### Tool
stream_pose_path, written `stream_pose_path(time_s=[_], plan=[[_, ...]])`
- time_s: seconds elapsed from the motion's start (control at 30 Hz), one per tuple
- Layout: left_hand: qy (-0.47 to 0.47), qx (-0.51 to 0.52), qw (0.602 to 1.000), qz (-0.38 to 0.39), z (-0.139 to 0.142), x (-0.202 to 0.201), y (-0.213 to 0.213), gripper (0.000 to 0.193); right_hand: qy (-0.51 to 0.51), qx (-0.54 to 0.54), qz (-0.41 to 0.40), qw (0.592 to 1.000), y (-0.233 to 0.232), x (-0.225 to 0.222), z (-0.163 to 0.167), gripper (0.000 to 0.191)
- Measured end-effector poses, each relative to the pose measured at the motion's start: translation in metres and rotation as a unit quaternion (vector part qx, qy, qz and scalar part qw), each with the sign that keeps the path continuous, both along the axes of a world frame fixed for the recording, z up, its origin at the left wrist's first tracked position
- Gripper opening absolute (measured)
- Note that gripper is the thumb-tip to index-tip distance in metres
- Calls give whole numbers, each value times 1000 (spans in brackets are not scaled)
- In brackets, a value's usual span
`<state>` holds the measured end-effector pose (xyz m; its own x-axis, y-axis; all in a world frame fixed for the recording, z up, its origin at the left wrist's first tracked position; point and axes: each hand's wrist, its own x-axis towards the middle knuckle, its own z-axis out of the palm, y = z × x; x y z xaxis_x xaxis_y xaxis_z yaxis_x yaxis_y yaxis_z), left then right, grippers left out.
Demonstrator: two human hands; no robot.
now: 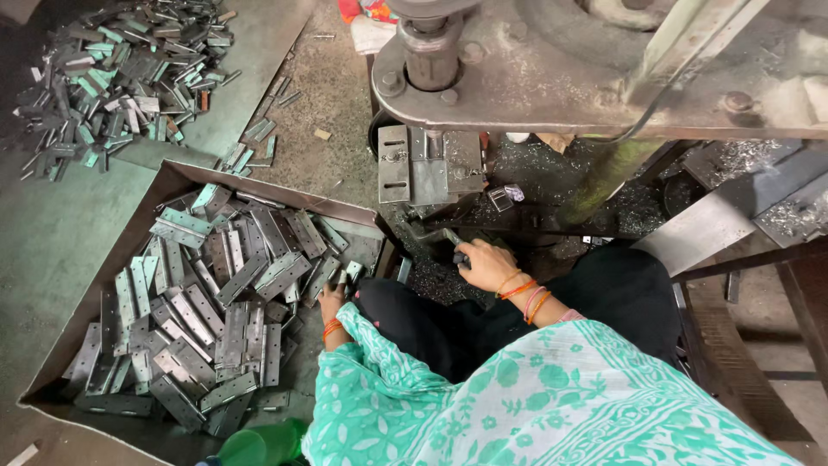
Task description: The person operates a drill press to process metal hinge-like parts, picking each piece from a bin, positioning it under the drill, and then placing the finished piece back. The person briefly applies a liquid from a small bottle to the drill area before resuming the cycle.
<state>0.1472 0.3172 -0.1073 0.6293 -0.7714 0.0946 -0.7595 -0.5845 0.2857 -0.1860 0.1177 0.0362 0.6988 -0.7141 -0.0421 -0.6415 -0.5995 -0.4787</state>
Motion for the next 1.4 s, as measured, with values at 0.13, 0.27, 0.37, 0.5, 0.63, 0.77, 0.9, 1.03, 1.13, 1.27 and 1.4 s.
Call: stream_pose_path(time_s=[0.13,0.27,0.37,0.5,0.63,0.77,0.9,1.03,1.13,1.27,1.4], plan=[[11,0,1000,20,2,-15,-6,66,-13,-5,-2,1000,0,3,-5,37],[17,-6,999,46,0,-25,0,63,0,-6,-3,1000,0,5,-8,35],[23,-14,998,63,-6,-24,4,61,1,-1,-1,1000,2,6,-7,37],[57,-44,994,88,-7,-7,8,60,-1,10,-4,1000,5,6,-4,38],[162,-167,960,157,9,16,21,66,-10,6,0,1000,7,7,-1,38],[358,-292,854,237,37,37,31,69,-15,10,1,1000,8,2,0,39],[428,-433,773,177,58,45,14,71,-36,-4,17,999,8,-5,3,38],[393,-529,752,-18,83,26,-48,58,-22,4,17,1000,11,-9,9,36],[288,-474,831,-54,105,-28,-120,51,-8,10,20,1000,11,-11,16,37],[-87,-118,962,-229,122,-116,-185,45,0,19,21,1000,9,-15,21,41],[-135,-79,964,-217,128,-152,-194,58,14,21,32,999,6,-17,20,43]])
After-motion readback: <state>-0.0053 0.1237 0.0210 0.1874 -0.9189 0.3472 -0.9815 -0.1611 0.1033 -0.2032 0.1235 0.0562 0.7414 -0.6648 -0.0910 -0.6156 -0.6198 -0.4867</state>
